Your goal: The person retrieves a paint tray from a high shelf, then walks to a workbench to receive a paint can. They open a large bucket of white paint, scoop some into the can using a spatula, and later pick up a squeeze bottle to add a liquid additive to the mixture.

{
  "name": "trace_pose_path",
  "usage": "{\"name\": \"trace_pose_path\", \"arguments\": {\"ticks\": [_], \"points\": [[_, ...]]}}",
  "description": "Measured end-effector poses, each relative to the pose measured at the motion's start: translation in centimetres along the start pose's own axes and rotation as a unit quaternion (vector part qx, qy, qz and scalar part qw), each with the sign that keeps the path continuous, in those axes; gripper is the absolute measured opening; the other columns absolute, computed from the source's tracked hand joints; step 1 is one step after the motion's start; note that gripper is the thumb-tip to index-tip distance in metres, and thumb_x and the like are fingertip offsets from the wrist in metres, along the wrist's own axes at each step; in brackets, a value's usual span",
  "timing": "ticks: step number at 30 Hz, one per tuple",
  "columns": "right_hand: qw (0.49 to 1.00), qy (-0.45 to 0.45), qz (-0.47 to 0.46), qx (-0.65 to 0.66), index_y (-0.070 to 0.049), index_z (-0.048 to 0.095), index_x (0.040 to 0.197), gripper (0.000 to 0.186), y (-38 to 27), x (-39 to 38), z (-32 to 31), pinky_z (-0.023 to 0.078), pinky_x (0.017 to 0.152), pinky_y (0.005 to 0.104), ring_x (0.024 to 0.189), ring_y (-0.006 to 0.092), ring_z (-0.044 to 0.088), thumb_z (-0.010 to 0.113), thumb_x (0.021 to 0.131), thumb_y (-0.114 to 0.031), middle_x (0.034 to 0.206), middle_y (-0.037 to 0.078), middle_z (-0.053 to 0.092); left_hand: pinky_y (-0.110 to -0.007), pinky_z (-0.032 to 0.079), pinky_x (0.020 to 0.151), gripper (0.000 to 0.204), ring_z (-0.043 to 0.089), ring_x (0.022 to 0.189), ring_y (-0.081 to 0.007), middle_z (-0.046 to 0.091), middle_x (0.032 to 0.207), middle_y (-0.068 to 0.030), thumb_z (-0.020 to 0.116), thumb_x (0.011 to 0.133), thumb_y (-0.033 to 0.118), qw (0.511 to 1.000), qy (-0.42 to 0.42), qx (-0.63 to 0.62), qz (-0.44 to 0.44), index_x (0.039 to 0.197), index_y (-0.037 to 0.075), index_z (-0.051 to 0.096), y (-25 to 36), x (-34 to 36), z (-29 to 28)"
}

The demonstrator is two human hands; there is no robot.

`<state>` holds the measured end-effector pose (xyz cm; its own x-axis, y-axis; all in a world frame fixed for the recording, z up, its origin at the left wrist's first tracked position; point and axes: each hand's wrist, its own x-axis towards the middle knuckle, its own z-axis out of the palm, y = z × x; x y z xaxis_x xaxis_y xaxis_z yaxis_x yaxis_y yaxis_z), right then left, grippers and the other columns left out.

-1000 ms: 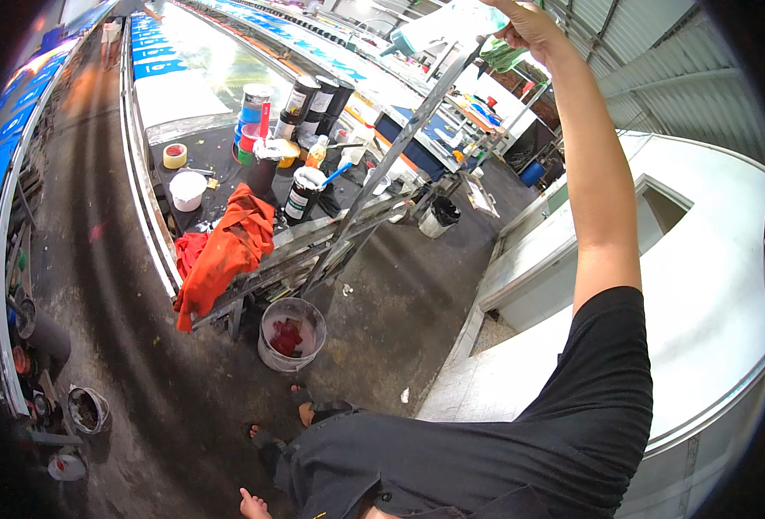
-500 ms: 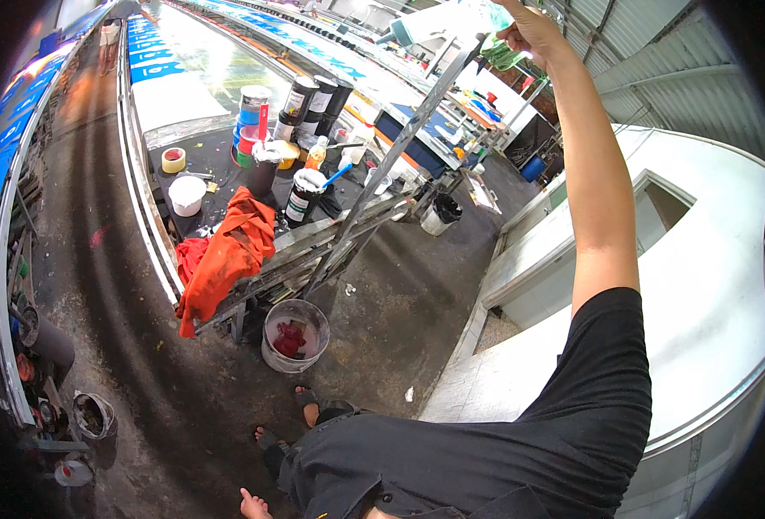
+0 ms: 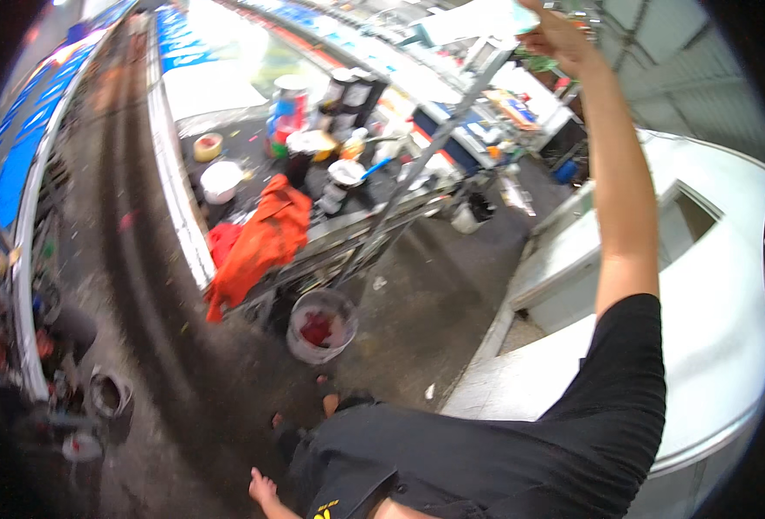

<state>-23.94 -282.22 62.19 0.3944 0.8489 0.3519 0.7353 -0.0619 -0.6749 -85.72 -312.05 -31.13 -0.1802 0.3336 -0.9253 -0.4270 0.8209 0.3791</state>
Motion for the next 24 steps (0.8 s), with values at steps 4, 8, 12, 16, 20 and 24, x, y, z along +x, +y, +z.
{"name": "trace_pose_path", "arguments": {"ticks": [4,8,12,16,20,24], "points": [[0.998,0.035,-0.048,-0.02,-0.004,0.063,0.127,0.069,1.1,-0.6,0.3,0.054,0.084,0.042,0.094,0.0251,0.066,0.072,0.09,-0.061,0.104,0.013,0.069,-0.027,0.03,0.039,0.042,0.041,0.044,-0.0103,0.044,0.059,0.0033,0.072,0.098,0.045,0.999,0.016,-0.005,0.027,0.077,0.014,0.053,-0.2,-0.2,-0.5],[0.999,-0.005,-0.04,-0.014,-0.006,0.067,0.103,0.061,5.1,-0.1,1.1,0.047,0.064,0.0269,0.069,0.0105,0.061,0.075,0.086,-0.064,0.08,0.004,0.065,-0.027,0.04,0.046,0.041,0.052,0.055,-0.012,0.056,0.072,0.0012,0.071,0.097,0.048,0.997,0.057,0.043,0.015,0.093,0.008,0.062,0.3,-1.0,-0.9],[0.977,0.065,-0.115,0.165,-0.009,0.068,0.11,0.039,13.2,-2.5,6.8,0.046,0.065,0.0251,0.068,0.0091,0.059,0.07,0.098,-0.045,0.083,0.002,0.068,-0.026,0.043,0.047,0.041,0.054,0.056,-0.0115,0.058,0.073,0.0002,0.072,0.097,0.047,0.997,0.066,0.019,0.035,0.091,0.009,0.061,1.9,-2.3,-0.6],[0.893,0.075,-0.014,0.443,-0.01,0.062,0.117,0.033,20.4,-11.5,19.5,0.05,0.065,0.0274,0.075,0.0136,0.063,0.064,0.103,-0.039,0.094,0.001,0.069,-0.023,0.048,0.059,0.04,0.058,0.068,-0.0077,0.065,0.086,0.0005,0.075,0.096,0.041,0.986,-0.021,0.008,0.167,0.111,0.004,0.07,7.0,-6.5,4.5],[0.783,-0.045,0.124,0.608,-0.007,0.053,0.13,0.046,21.4,-25.4,34.5,0.054,0.064,0.0322,0.078,0.0186,0.064,0.066,0.101,-0.041,0.1,0.005,0.065,-0.026,0.055,0.076,0.043,0.067,0.086,-0.0125,0.073,0.108,-0.0066,0.076,0.097,0.03,0.942,-0.196,0.021,0.271,0.128,0.002,0.068,15.7,-16.0,15.2],[0.689,-0.144,0.333,0.628,-0.009,0.058,0.13,0.042,18.4,-33.9,42.1,0.053,0.061,0.029,0.081,0.0146,0.066,0.066,0.099,-0.037,0.106,0.004,0.069,-0.031,0.054,0.095,0.056,0.066,0.108,-0.0156,0.069,0.123,-0.0066,0.077,0.096,0.025,0.843,-0.353,0.092,0.397,0.144,0.007,0.057,21.8,-26.0,23.6]]}}
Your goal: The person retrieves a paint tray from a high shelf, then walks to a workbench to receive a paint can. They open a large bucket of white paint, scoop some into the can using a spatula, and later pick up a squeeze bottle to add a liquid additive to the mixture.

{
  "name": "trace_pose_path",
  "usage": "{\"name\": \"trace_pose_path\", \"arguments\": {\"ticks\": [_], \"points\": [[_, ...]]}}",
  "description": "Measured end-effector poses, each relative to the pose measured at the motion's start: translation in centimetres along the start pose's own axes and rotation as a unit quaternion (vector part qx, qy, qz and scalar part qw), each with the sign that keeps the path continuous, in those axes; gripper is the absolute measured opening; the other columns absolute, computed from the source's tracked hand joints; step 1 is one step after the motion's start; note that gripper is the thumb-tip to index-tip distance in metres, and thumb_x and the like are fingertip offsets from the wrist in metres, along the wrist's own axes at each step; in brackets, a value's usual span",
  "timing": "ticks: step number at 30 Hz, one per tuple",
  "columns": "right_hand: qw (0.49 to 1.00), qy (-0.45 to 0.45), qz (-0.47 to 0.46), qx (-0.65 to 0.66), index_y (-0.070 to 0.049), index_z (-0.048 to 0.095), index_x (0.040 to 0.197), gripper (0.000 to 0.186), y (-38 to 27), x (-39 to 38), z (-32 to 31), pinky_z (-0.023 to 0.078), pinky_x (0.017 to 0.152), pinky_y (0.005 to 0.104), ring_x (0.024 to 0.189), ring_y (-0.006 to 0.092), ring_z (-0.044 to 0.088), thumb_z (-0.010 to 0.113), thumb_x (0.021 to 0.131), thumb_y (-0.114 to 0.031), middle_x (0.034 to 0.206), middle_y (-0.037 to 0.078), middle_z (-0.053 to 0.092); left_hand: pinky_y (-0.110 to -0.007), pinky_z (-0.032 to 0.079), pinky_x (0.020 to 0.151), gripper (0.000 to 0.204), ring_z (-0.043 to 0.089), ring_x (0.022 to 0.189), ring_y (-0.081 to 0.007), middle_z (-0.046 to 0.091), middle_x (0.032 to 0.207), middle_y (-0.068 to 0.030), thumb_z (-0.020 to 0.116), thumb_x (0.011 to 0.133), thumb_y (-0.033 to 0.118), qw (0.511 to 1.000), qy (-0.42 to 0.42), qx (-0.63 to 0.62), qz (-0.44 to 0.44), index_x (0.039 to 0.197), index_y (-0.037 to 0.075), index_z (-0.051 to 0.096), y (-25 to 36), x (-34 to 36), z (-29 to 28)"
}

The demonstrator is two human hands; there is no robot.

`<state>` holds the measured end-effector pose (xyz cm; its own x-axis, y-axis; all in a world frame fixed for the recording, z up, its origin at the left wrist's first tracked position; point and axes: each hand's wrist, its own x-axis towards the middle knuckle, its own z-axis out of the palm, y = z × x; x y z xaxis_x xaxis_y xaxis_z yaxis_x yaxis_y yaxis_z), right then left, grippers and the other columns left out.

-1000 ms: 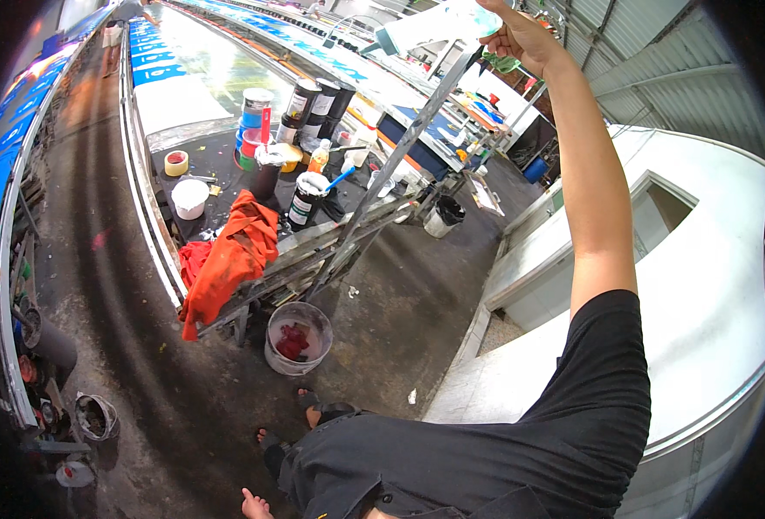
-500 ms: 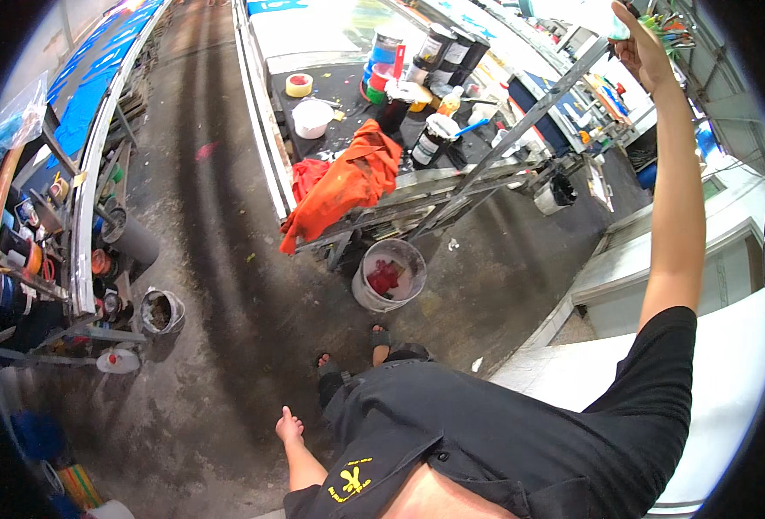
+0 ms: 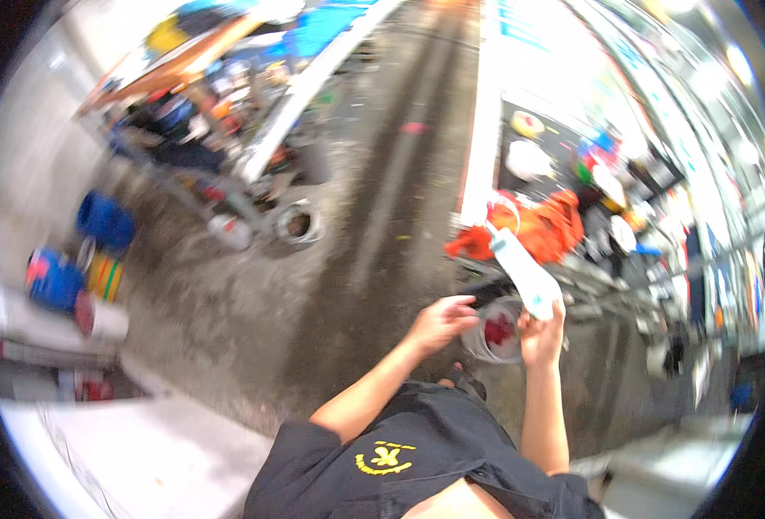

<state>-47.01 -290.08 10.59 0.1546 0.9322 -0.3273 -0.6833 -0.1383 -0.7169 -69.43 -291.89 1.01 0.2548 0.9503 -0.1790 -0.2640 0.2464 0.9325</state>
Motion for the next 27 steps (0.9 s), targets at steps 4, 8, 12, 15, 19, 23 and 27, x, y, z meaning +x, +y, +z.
{"name": "trace_pose_path", "arguments": {"ticks": [4,8,12,15,19,23,27], "points": [[0.971,-0.053,0.005,-0.231,-0.003,0.062,0.12,0.033,2.0,-1.9,1.8,0.05,0.06,0.0254,0.078,0.0138,0.065,0.065,0.1,-0.029,0.102,0.007,0.068,-0.036,0.055,0.095,0.046,0.065,0.111,-0.0158,0.068,0.123,-0.0058,0.069,0.101,0.025,0.984,-0.066,-0.163,0.023,0.14,0.005,0.056,3.5,0.9,3.5],[0.942,-0.112,-0.052,-0.312,0.001,0.058,0.127,0.045,2.2,-2.7,3.3,0.055,0.074,0.0287,0.093,0.0158,0.067,0.071,0.097,-0.03,0.111,0.009,0.067,-0.039,0.055,0.089,0.044,0.067,0.107,-0.018,0.068,0.124,-0.0061,0.06,0.106,0.037,0.952,-0.067,-0.298,0.028,0.137,0.005,0.057,2.9,0.4,3.7],[0.903,-0.258,-0.117,-0.324,0.003,0.047,0.142,0.073,2.6,-3.0,4.7,0.051,0.101,0.0398,0.117,0.0244,0.063,0.083,0.088,-0.03,0.128,0.013,0.063,-0.039,0.055,0.09,0.044,0.069,0.1,-0.0206,0.07,0.12,-0.0097,0.056,0.108,0.038,0.903,-0.027,-0.43,-0.008,0.135,0.004,0.058,2.4,0.4,3.8],[0.888,-0.228,-0.135,-0.377,0.003,0.048,0.14,0.07,2.6,-2.9,5.3,0.05,0.101,0.0388,0.117,0.0235,0.062,0.083,0.088,-0.028,0.128,0.012,0.062,-0.036,0.055,0.079,0.041,0.07,0.085,-0.0187,0.072,0.1,-0.0088,0.056,0.108,0.04,0.923,0.015,-0.385,-0.011,0.126,0.004,0.063,3.3,-0.1,3.6],[0.855,-0.234,-0.179,-0.427,0.003,0.054,0.135,0.057,2.5,-3.0,5.3,0.047,0.102,0.0364,0.115,0.0207,0.06,0.079,0.088,-0.019,0.123,0.01,0.063,-0.033,0.054,0.065,0.039,0.066,0.07,-0.0162,0.071,0.086,-0.0059,0.058,0.106,0.041,0.947,0.041,-0.318,-0.015,0.112,0.004,0.069,5.4,-1.5,3.6],[0.857,-0.21,-0.2,-0.426,0.004,0.057,0.129,0.048,2.7,-3.4,5.5,0.048,0.097,0.0348,0.107,0.0189,0.061,0.075,0.088,-0.015,0.117,0.009,0.064,-0.033,0.052,0.06,0.041,0.065,0.066,-0.0151,0.071,0.085,-0.0057,0.059,0.105,0.044,0.947,0.042,-0.317,-0.028,0.107,0.004,0.07,6.2,-2.0,3.8],[0.852,-0.185,-0.23,-0.432,0.003,0.058,0.123,0.04,2.3,-4.4,6.0,0.049,0.092,0.0337,0.103,0.0179,0.061,0.073,0.092,-0.017,0.113,0.009,0.064,-0.029,0.05,0.064,0.04,0.063,0.07,-0.0132,0.068,0.082,-0.0031,0.062,0.104,0.045,0.952,0.02,-0.302,-0.047,0.105,0.006,0.069,5.3,-1.9,4.2]]}}
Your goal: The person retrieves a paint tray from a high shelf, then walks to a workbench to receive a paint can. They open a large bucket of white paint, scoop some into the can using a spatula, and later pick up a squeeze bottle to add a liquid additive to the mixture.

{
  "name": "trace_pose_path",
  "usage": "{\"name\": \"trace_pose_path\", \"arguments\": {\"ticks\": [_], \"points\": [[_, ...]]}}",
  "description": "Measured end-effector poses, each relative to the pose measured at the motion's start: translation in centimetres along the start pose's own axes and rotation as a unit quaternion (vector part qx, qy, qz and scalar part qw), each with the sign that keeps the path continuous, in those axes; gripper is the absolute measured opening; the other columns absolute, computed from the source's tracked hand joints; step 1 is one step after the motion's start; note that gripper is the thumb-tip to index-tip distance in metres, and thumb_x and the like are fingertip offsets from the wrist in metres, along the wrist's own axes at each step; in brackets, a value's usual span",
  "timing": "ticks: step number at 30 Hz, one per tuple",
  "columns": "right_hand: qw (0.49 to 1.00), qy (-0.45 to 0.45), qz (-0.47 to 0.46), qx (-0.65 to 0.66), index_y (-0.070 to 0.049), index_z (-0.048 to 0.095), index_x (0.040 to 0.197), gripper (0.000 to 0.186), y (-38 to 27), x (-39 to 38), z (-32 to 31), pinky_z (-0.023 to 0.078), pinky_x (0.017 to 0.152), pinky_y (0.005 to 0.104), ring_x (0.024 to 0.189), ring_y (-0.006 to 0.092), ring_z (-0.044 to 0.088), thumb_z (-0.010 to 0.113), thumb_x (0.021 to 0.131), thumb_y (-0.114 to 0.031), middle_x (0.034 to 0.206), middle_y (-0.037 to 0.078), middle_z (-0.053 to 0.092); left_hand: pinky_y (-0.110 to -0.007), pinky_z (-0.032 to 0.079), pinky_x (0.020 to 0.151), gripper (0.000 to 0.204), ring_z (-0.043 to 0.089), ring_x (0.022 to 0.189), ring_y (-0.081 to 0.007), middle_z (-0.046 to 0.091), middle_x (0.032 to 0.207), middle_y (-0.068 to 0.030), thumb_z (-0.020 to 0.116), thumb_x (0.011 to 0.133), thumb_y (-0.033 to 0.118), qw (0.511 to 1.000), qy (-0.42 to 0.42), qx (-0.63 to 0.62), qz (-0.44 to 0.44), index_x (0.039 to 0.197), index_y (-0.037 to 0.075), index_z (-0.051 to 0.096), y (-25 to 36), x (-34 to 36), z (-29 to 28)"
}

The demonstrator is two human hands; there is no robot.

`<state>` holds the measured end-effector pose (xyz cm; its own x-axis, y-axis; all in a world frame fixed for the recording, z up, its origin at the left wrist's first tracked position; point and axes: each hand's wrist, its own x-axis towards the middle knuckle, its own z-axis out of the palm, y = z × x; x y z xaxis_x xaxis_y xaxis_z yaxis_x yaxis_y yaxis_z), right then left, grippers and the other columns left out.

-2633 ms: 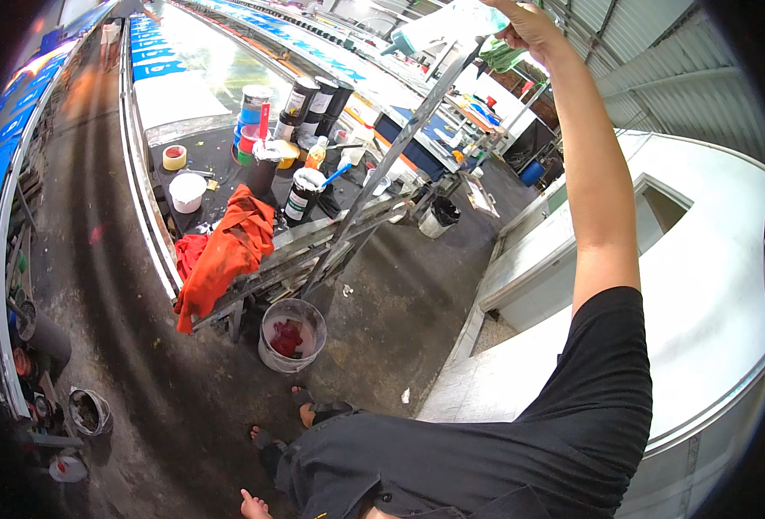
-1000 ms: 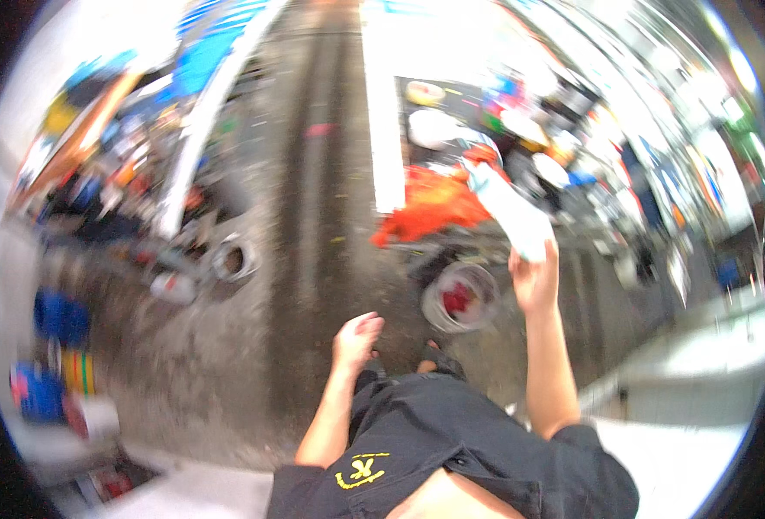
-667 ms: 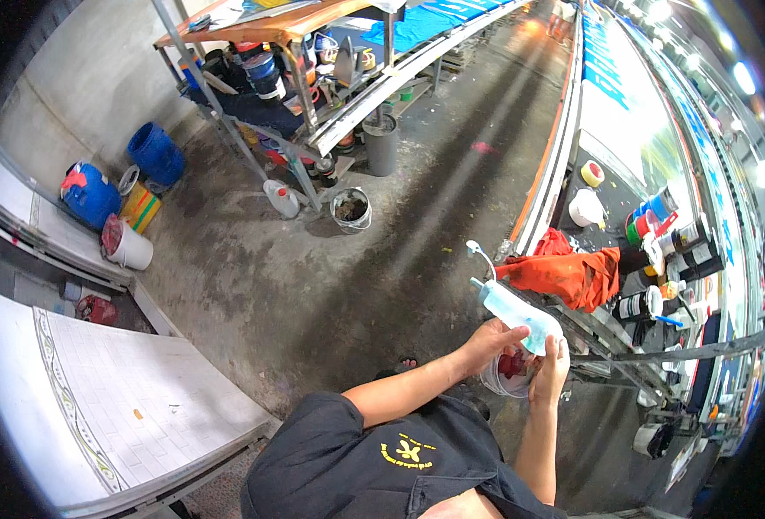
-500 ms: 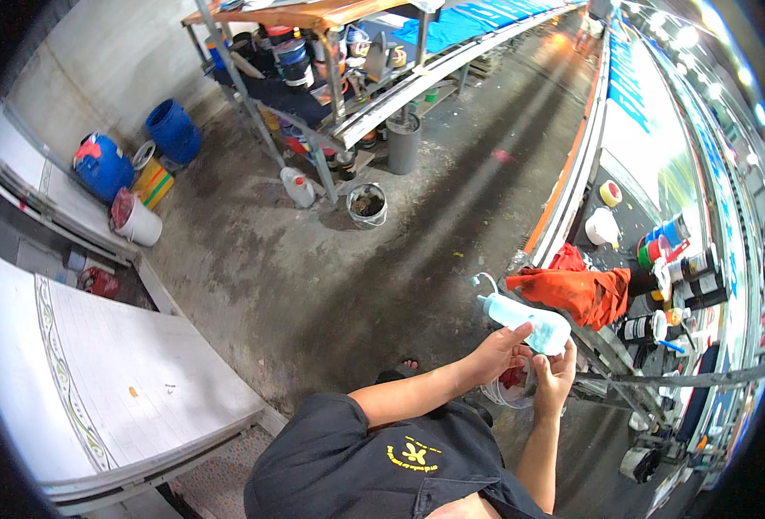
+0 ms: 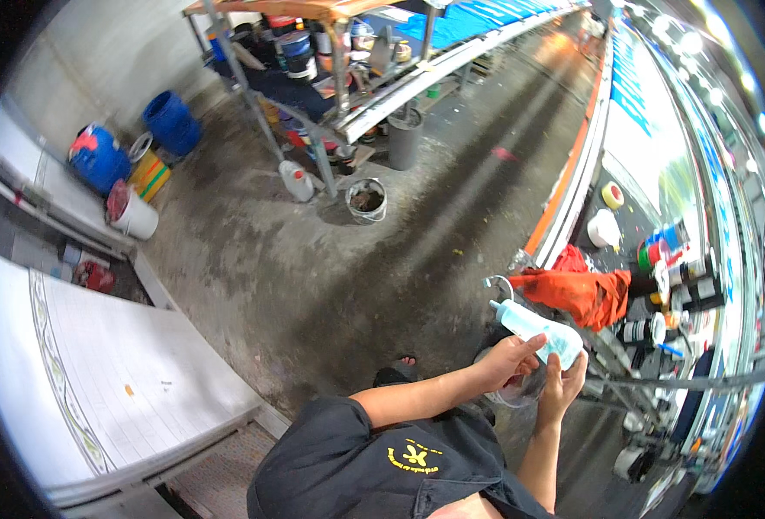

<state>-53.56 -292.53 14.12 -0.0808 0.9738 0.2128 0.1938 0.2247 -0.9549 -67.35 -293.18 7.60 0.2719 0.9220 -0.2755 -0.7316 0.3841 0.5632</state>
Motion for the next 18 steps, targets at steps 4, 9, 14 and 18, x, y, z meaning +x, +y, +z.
{"name": "trace_pose_path", "arguments": {"ticks": [4,9,14,18], "points": [[0.98,0.079,-0.019,-0.182,0.002,0.059,0.116,0.038,-0.9,-0.3,-0.8,0.048,0.088,0.0316,0.098,0.0151,0.058,0.073,0.096,-0.027,0.106,0.008,0.062,-0.026,0.049,0.069,0.031,0.062,0.077,-0.0122,0.066,0.084,-0.0022,0.063,0.104,0.039,0.997,0.027,-0.056,-0.044,0.105,0.008,0.064,-1.1,1.0,0.6],[0.989,0.105,0.032,0.102,0.002,0.048,0.137,0.063,0.5,-3.1,-4.4,0.052,0.098,0.0368,0.11,0.0185,0.064,0.084,0.089,-0.02,0.121,0.011,0.064,-0.034,0.055,0.084,0.054,0.066,0.111,-0.0201,0.067,0.127,-0.0061,0.067,0.1,0.044,0.99,-0.115,-0.083,-0.024,0.137,0.007,0.054,-3.0,2.9,2.6],[0.966,0.189,0.053,0.169,0.002,0.046,0.142,0.068,1.3,-7.8,-9.9,0.05,0.102,0.0344,0.117,0.0178,0.063,0.084,0.09,-0.021,0.131,0.011,0.063,-0.03,0.053,0.077,0.038,0.064,0.092,-0.0134,0.068,0.106,-0.0014,0.069,0.101,0.036,0.977,-0.162,-0.047,-0.13,0.126,0.009,0.059,-7.4,4.1,6.7],[0.951,0.274,0.032,0.138,0.003,0.046,0.142,0.068,1.6,-11.6,-14.1,0.044,0.108,0.0341,0.123,0.0176,0.059,0.082,0.091,-0.023,0.132,0.011,0.062,-0.032,0.053,0.079,0.04,0.063,0.093,-0.0128,0.066,0.112,-0.0005,0.065,0.103,0.036,0.962,-0.165,0.031,-0.217,0.131,0.009,0.056,-11.3,3.5,10.6]]}}
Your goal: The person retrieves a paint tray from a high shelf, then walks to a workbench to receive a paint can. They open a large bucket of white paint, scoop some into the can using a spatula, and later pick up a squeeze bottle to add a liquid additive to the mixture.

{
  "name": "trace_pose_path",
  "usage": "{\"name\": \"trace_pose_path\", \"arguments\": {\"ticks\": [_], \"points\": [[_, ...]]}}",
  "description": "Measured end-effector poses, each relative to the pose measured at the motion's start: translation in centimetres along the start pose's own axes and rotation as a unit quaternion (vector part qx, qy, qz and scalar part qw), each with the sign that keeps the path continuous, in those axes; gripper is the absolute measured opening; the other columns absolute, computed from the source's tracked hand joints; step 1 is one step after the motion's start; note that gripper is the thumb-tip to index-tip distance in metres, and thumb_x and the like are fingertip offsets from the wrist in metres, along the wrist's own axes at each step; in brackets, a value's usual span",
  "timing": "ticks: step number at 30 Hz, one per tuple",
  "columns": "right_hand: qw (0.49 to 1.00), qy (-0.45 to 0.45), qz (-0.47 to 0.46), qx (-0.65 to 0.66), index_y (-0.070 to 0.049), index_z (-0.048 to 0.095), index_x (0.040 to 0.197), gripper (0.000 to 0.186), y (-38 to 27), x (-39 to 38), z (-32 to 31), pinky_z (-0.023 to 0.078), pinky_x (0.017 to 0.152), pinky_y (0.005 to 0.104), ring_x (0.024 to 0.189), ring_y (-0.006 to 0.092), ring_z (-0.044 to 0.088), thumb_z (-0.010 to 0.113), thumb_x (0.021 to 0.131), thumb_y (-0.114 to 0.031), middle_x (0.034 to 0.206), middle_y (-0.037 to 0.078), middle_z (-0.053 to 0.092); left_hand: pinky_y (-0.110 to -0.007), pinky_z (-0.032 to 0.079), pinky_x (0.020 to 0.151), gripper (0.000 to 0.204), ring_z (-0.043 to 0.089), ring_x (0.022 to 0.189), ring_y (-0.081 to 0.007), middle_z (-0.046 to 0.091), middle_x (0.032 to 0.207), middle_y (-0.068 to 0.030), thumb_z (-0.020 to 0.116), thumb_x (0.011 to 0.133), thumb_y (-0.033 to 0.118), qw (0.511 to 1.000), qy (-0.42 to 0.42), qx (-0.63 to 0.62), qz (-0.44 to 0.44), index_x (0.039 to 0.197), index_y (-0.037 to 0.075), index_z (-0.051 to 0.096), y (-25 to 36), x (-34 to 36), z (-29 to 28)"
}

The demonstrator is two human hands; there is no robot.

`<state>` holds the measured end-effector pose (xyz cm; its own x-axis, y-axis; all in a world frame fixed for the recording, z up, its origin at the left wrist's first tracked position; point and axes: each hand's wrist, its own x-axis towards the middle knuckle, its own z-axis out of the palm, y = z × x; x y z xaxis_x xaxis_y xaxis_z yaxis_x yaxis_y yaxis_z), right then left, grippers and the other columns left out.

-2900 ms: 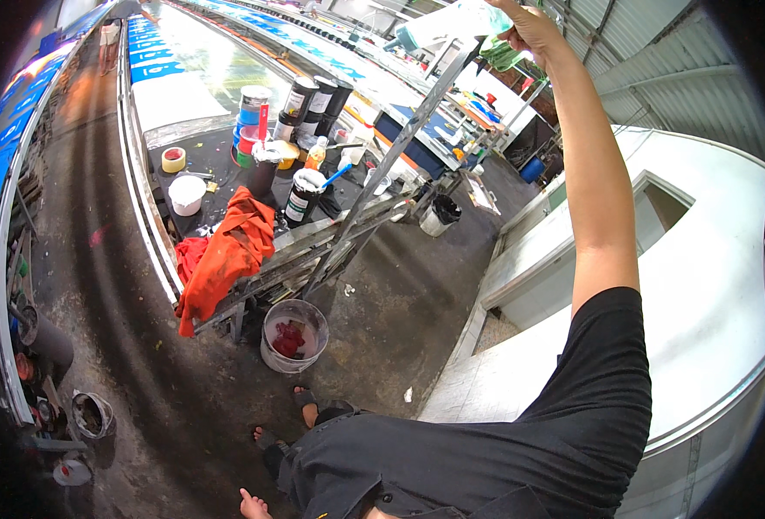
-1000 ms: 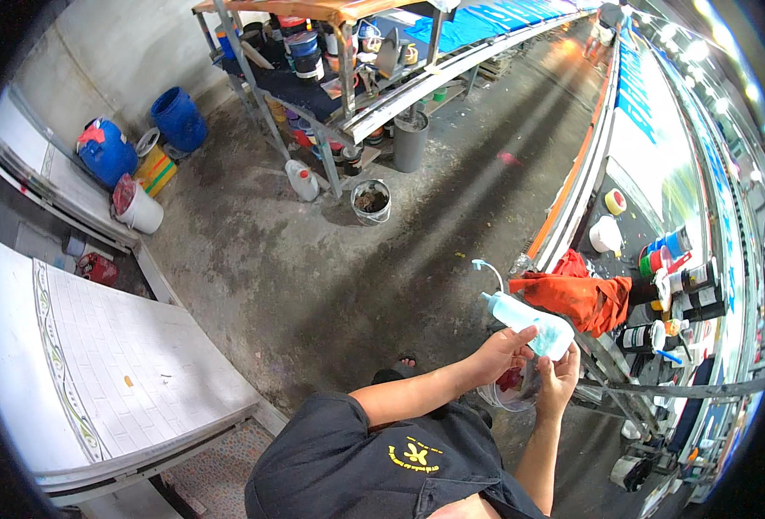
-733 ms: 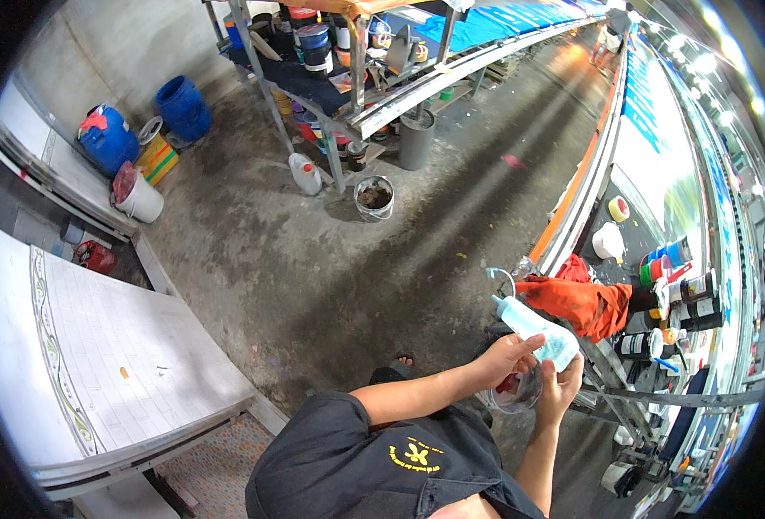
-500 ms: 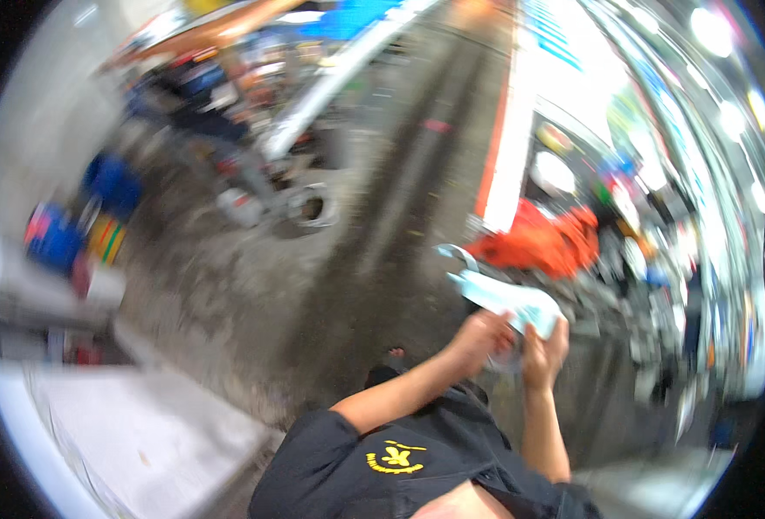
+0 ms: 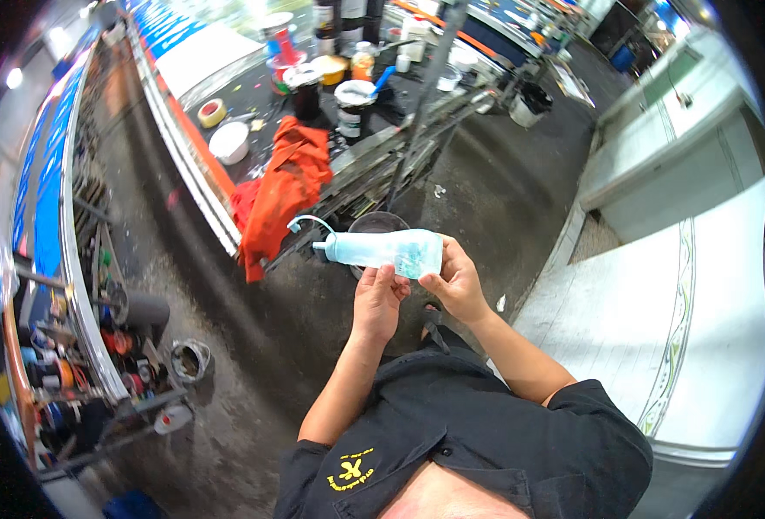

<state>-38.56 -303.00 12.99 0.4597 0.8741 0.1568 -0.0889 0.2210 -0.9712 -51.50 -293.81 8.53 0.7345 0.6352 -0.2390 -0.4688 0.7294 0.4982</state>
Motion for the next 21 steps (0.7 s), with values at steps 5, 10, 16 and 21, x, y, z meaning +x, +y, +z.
{"name": "trace_pose_path", "arguments": {"ticks": [5,10,16,21], "points": [[0.995,0.098,-0.002,0.001,0.004,0.049,0.14,0.061,-1.0,-1.6,-7.5,0.044,0.106,0.0325,0.121,0.0163,0.059,0.08,0.093,-0.02,0.129,0.01,0.063,-0.028,0.051,0.076,0.027,0.063,0.084,-0.0108,0.068,0.096,-0.0001,0.069,0.102,0.027,0.997,-0.003,0.048,-0.063,0.12,0.008,0.062,-5.6,2.7,4.9],[0.983,0.183,0.011,0.03,0.004,0.055,0.135,0.048,-2.7,-2.7,-16.7,0.048,0.097,0.0285,0.111,0.0139,0.062,0.075,0.097,-0.018,0.122,0.008,0.066,-0.028,0.052,0.076,0.034,0.063,0.086,-0.0098,0.068,0.104,-0.0008,0.068,0.103,0.029,0.988,-0.046,0.107,-0.102,0.127,0.007,0.06,-13.3,6.6,9.3],[0.946,0.319,-0.008,-0.055,-0.005,0.064,0.124,0.038,-4.3,-4.4,-33.2,0.051,0.074,0.0273,0.094,0.0105,0.063,0.069,0.101,-0.035,0.108,0.002,0.069,-0.024,0.052,0.077,0.049,0.063,0.09,-0.0085,0.067,0.111,-0.0014,0.064,0.105,0.035,0.965,-0.031,0.13,-0.225,0.143,0.007,0.054,-23.8,10.8,12.0],[0.9,0.426,-0.012,-0.093,-0.004,0.064,0.122,0.038,-6.8,-6.6,-43.9,0.049,0.072,0.0286,0.092,0.0123,0.061,0.067,0.101,-0.036,0.108,0.004,0.067,-0.024,0.053,0.074,0.043,0.063,0.086,-0.0076,0.068,0.106,0.0005,0.064,0.104,0.037,0.94,0.065,0.207,-0.264,0.135,0.007,0.06,-28.0,12.3,11.7]]}}
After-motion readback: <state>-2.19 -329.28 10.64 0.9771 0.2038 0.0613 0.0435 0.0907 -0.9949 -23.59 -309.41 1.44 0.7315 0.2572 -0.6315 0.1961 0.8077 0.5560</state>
